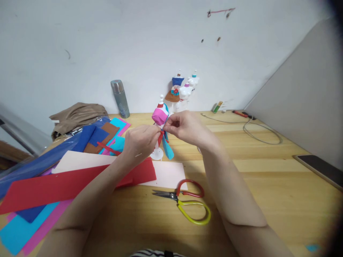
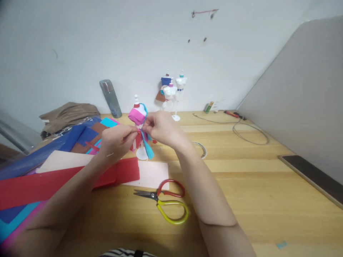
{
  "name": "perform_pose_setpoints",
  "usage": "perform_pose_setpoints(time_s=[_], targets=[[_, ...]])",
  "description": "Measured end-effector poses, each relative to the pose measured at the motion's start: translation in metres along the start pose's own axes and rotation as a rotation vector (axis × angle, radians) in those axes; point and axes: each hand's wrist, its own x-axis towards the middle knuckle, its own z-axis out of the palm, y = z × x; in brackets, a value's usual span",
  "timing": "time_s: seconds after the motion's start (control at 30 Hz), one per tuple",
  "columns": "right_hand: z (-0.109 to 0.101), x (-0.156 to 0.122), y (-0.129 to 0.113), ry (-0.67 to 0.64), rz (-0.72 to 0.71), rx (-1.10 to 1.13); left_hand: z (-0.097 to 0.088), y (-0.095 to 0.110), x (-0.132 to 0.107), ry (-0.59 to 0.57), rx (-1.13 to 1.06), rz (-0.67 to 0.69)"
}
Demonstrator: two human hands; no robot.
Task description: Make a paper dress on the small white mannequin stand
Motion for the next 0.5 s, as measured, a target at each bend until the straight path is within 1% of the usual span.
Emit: perform_pose_setpoints(time_s=[0.1,0.2,0.3,0.5], targets=[[-0.002,-0.001,0.000,-0.042,0.025,0.001,-0.003,-0.001,0.001,0.061,-0.021,0.053],[-0.004,-0.002,0.001,-0.096,0.025,0.010,-0.008,-0.002,0.003,0.039,-0.062,0.085],[-0.003,-0.002,0.003,-0.067,-0.004,-0.023,-0.011,-0.002,0.005,0.020,-0.049,0.093],[0.002,-0.001,-0.003,-0.002,0.017,-0.091,-0.010,-0.002,0.004,0.035,-0.043,0.111]])
